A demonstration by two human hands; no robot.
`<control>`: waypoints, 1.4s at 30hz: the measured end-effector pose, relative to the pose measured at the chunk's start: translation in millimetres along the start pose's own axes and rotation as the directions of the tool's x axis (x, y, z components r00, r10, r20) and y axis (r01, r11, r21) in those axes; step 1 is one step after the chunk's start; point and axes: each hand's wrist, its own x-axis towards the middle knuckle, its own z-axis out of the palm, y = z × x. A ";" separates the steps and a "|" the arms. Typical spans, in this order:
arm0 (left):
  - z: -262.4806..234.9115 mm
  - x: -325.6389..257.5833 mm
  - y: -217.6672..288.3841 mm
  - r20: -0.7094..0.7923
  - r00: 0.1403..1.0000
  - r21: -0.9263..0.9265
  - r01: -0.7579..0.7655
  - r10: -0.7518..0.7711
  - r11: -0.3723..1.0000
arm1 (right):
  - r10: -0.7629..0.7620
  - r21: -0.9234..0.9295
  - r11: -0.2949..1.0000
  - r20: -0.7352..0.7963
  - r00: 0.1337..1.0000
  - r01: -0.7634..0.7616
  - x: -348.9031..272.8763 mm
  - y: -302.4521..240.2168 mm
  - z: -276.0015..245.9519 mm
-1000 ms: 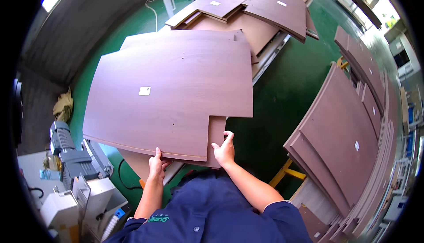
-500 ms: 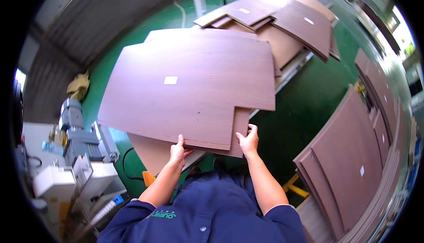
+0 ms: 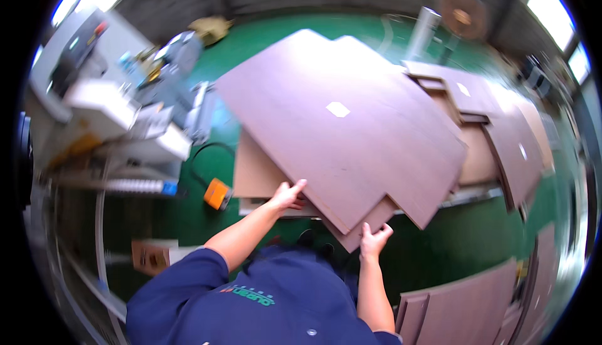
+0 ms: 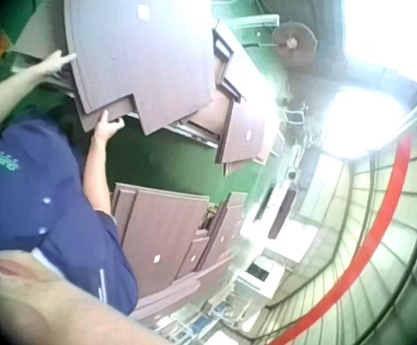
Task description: The person feeds wooden boards into a processing machine and stacks the boards onto piles on worktables by hand.
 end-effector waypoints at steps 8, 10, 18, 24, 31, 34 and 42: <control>-29.6 -73.7 -89.3 0.063 0.998 0.046 0.027 -0.030 0.999 | -0.012 -0.100 0.995 0.038 0.999 0.016 12.5 4.1 -21.7; -58.0 -99.5 -123.6 -0.071 0.993 0.029 0.098 -0.096 0.995 | -0.143 -0.262 0.957 -0.063 0.988 0.122 4.9 -6.7 -20.5; -173.0 -164.3 -236.3 -0.493 0.799 -0.314 0.206 -0.345 0.927 | -0.432 -0.188 0.859 0.234 0.871 0.476 -48.8 -73.0 50.7; -249.3 -161.1 -221.4 -0.608 0.714 -0.629 -0.167 -0.347 0.759 | -0.381 -0.106 0.869 0.480 0.791 0.483 -87.1 -80.2 131.2; -417.0 -201.0 -108.6 -0.848 0.522 -0.485 -0.695 -0.091 0.530 | -0.158 -0.083 0.958 0.647 0.746 0.275 -153.6 -32.5 212.7; -490.5 -211.0 -59.0 -0.923 0.385 -0.331 -0.821 0.022 0.466 | -0.136 -0.082 0.961 0.690 0.711 0.264 -181.2 -23.9 246.6; -652.7 -159.2 5.6 -0.921 0.389 -0.372 -0.854 -0.031 0.365 | -0.101 -0.105 0.970 0.652 0.752 0.221 -216.2 -34.0 286.6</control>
